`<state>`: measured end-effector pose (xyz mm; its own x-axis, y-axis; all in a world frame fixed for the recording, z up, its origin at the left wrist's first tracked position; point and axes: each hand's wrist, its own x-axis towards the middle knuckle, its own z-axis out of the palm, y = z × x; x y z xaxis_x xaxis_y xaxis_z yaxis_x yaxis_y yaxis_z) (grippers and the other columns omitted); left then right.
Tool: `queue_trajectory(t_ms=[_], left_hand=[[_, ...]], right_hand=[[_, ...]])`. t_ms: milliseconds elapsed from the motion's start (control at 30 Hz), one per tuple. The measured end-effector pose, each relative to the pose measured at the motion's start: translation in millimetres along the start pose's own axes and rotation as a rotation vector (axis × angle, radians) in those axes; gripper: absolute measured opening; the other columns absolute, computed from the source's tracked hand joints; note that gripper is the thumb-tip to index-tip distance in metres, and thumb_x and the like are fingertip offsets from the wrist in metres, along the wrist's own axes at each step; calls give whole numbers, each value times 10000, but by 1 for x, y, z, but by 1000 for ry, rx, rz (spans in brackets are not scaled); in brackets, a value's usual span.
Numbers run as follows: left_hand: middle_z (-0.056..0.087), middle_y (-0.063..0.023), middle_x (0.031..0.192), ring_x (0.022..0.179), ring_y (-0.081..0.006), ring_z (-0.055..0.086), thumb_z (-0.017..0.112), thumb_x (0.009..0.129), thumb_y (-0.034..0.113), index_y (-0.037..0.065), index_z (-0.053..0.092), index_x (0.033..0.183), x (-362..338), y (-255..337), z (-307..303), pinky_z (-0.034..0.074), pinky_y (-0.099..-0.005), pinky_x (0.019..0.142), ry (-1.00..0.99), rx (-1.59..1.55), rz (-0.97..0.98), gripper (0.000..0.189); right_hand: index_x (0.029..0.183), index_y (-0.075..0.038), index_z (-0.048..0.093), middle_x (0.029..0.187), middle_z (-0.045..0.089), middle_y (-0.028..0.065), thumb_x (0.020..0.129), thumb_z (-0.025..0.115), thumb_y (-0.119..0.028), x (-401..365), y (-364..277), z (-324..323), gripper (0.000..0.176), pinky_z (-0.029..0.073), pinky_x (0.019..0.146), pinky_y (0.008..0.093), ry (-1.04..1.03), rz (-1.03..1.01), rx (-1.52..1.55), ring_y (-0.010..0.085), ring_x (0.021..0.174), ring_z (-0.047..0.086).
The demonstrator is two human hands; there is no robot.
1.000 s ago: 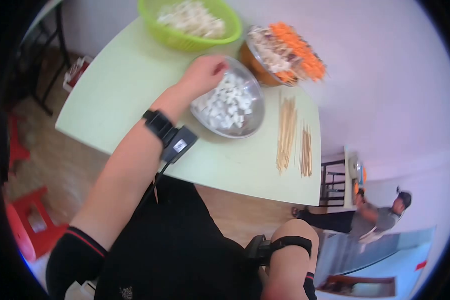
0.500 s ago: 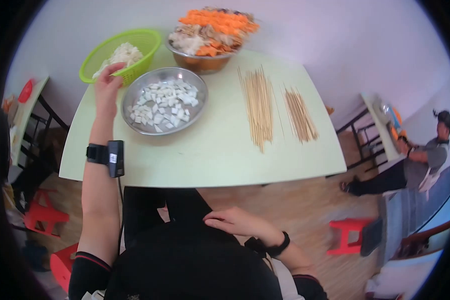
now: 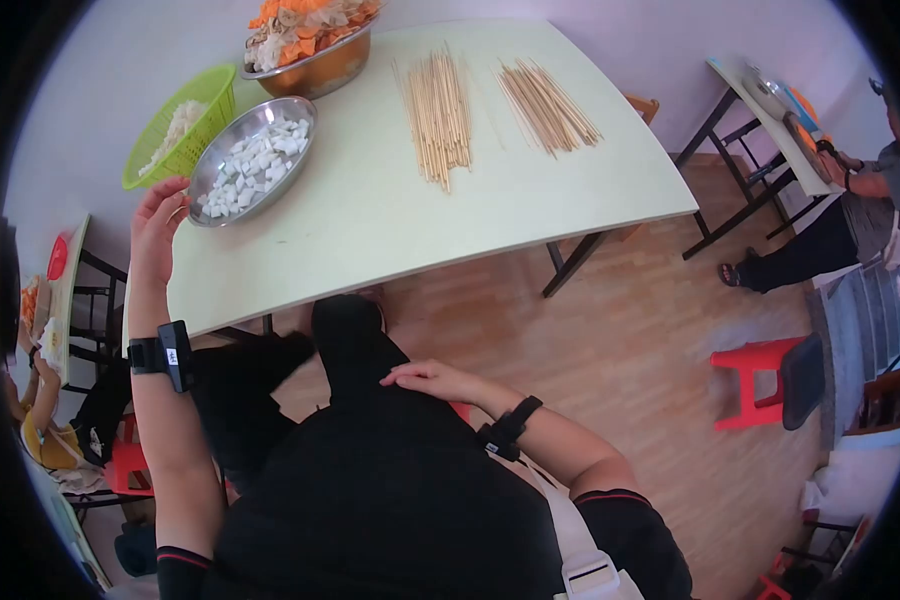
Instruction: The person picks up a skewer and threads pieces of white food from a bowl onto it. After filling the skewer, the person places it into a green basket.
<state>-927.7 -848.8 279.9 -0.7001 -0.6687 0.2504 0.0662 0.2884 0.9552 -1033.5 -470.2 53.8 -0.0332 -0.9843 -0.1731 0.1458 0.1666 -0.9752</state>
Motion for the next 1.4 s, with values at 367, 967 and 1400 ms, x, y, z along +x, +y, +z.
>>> queue_trajectory(t_ms=[367,967,1400], left_hand=[[617,-32,992,870,-100,550,565,850,68,49,605,1031,-5,21,0,430,-247,829,-168,-106,-42,186],[635,-13,891,802,-86,577,621,821,64,26,611,953,77,-9,31,447,-223,716,-370,225,-3,138],[591,-81,928,816,-184,574,701,727,113,27,627,982,97,-37,33,474,-295,702,-519,544,75,279]], right_hand=[[1078,-29,617,965,668,69,898,582,-174,-26,-190,-37,234,504,767,261,152,-84,-186,116,851,628],[767,71,644,712,659,176,707,574,-38,124,-250,-286,143,532,553,344,1152,249,-1539,253,588,659],[978,-26,543,700,574,57,836,552,-125,109,-336,-229,173,399,452,218,779,-378,-46,110,536,532]])
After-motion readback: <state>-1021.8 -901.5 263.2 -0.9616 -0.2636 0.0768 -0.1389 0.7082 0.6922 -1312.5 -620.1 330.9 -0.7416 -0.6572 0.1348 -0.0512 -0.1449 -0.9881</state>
